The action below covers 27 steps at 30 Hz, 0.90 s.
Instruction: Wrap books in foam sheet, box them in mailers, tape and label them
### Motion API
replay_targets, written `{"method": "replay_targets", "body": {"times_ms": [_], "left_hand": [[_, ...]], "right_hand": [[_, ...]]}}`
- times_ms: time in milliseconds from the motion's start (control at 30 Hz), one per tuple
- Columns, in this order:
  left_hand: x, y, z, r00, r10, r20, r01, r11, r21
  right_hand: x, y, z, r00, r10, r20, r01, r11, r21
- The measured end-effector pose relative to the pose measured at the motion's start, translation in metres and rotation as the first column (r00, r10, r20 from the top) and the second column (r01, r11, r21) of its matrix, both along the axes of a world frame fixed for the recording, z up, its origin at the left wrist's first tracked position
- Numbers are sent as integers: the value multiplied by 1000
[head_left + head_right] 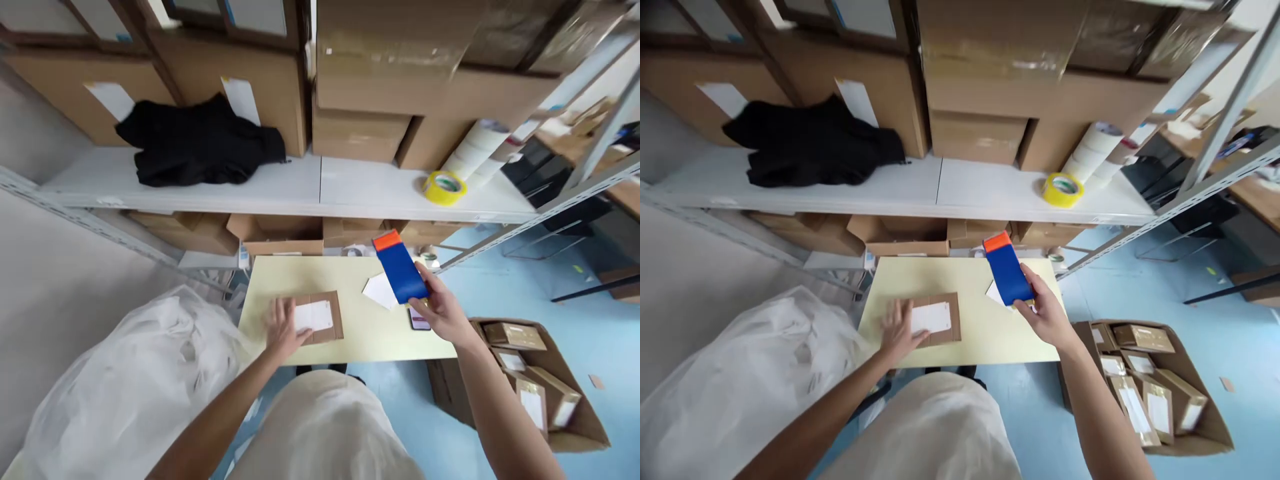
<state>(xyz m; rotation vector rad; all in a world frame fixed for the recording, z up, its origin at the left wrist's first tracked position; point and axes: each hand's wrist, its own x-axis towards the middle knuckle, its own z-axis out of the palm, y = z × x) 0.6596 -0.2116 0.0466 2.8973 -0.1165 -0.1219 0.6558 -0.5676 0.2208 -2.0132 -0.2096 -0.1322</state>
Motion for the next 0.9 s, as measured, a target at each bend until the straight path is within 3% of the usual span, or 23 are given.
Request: {"method": "replay_targets", "body": {"times_ms": [67, 200, 300, 433, 600, 767, 900], "left_hand": [[-12, 12, -17, 986, 138, -96, -148, 983, -107], [-1, 23, -42, 982, 19, -186, -96, 905, -415], [16, 25, -44, 984, -7, -176, -85, 856, -510], [23, 27, -41, 982, 21, -188, -126, 813, -569], [16, 31, -37, 967, 71, -244, -202, 796, -571], [12, 29, -32, 970, 82, -227, -196, 817, -543], [12, 29, -32, 975, 74, -210, -172, 849, -500]], "right_hand": [[25, 12, 27, 981, -103, 162, 120, 988, -100], [101, 38, 68, 885, -216, 412, 373, 859, -351], [167, 55, 81, 869, -152, 471, 415, 742, -527], [233, 62, 80, 917, -121, 379, 368, 623, -691], [265, 54, 65, 938, -148, 312, 338, 586, -736], [272, 48, 50, 941, -105, 320, 319, 586, -745], [269, 48, 49, 920, -32, 390, 332, 591, -735]]}}
